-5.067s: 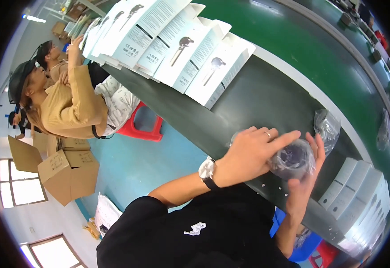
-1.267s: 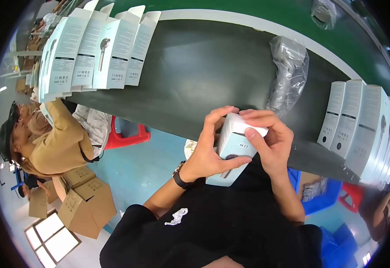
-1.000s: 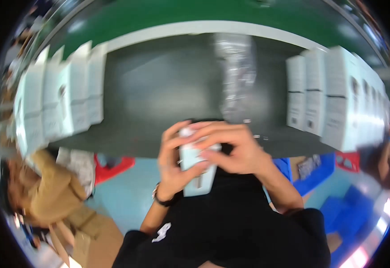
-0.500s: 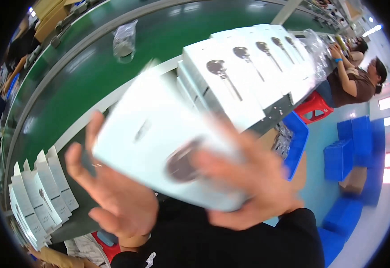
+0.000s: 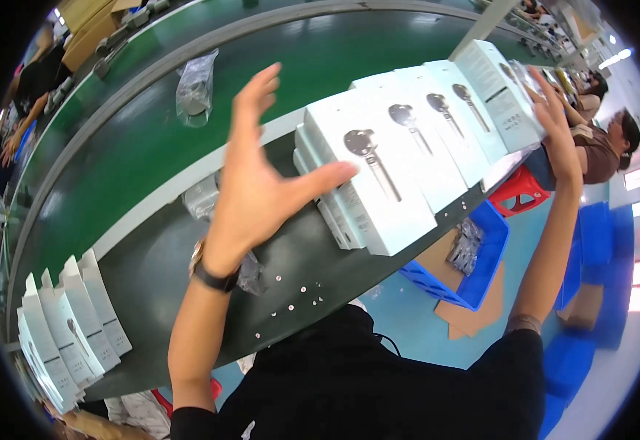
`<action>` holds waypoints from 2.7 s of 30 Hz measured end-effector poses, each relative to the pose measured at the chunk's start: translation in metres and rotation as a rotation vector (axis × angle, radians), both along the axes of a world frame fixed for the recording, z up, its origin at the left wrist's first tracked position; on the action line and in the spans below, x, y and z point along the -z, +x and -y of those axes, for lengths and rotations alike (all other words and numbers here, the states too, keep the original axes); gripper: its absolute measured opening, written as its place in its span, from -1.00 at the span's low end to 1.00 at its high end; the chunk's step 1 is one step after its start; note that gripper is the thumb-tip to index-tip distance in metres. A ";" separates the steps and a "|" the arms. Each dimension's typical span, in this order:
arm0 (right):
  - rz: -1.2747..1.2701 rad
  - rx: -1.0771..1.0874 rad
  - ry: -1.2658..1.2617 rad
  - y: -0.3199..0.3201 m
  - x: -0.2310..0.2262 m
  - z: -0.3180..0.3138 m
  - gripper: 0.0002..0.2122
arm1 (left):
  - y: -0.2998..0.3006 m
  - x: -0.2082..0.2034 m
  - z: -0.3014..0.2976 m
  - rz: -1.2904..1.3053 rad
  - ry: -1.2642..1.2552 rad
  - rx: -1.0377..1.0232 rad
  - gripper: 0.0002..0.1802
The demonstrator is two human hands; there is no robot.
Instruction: The recorder is removing small electronic fans from plastic sleeves and placing them into individual retail boxes on an assembly line.
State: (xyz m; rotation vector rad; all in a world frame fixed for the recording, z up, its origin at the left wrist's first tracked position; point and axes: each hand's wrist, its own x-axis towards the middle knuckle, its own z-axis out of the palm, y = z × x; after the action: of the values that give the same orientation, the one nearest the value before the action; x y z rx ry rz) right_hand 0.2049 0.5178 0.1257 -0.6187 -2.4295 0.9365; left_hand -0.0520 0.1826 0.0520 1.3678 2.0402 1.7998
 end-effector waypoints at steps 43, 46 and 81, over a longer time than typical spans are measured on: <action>-0.781 0.611 0.507 0.022 0.054 0.029 -0.45 | -0.239 0.085 0.040 -0.490 -0.363 -0.828 -0.18; -0.714 0.173 -0.045 0.017 0.072 0.015 -0.33 | -0.266 0.114 0.049 -0.368 -0.488 -0.711 -0.25; -0.339 -0.665 -0.667 -0.196 0.165 0.413 -0.56 | 0.079 0.068 0.214 1.200 0.461 -0.282 -0.37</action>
State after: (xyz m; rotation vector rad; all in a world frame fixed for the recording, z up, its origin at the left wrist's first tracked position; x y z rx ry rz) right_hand 0.0091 0.1053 -0.0391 0.1879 -1.9945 1.9690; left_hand 0.0267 -0.0314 -0.0159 -0.1412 1.1923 2.3754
